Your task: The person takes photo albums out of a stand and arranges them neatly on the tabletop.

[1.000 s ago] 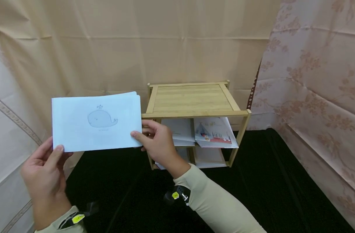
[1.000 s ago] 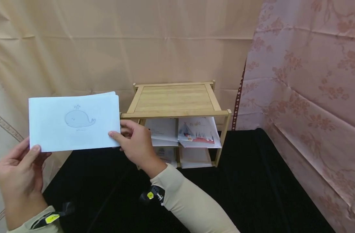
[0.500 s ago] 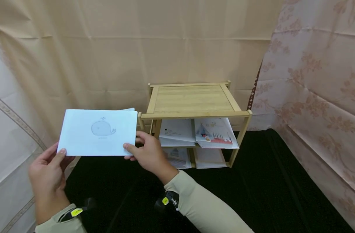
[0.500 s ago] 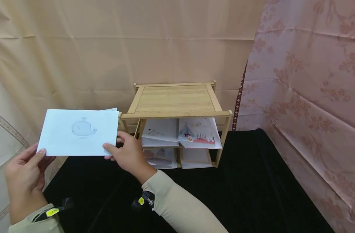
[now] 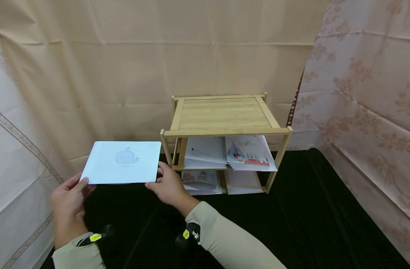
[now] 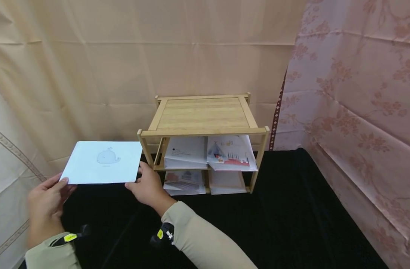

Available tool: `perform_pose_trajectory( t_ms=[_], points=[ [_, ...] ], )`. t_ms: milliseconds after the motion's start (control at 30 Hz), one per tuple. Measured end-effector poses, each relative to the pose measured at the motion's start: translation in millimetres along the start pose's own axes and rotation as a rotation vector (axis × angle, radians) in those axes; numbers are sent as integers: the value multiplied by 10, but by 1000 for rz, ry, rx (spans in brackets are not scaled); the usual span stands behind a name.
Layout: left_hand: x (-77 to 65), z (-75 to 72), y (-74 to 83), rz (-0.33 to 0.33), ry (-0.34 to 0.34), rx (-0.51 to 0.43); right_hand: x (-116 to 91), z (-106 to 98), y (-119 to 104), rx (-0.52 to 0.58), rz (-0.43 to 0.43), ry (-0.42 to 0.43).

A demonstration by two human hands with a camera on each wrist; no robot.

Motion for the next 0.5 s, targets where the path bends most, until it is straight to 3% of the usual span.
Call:
perform_pose_trajectory(
  t_ms=[267, 500],
  points=[
    [183, -33, -304, -81, -30, 151, 59, 129, 331, 5, 48, 37],
    [282, -109, -484, -112, -9, 235, 58, 237, 508, -20, 80, 42]
  ],
)
Point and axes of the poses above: each hand's wrist, its own x-axis towards the middle knuckle, its own z-axis out of the palm, y = z × x, the point moved 10 cm from there along x, towards the middle knuckle, and after that the axes turned 8 degrees about -x, right-handed, at the moved point
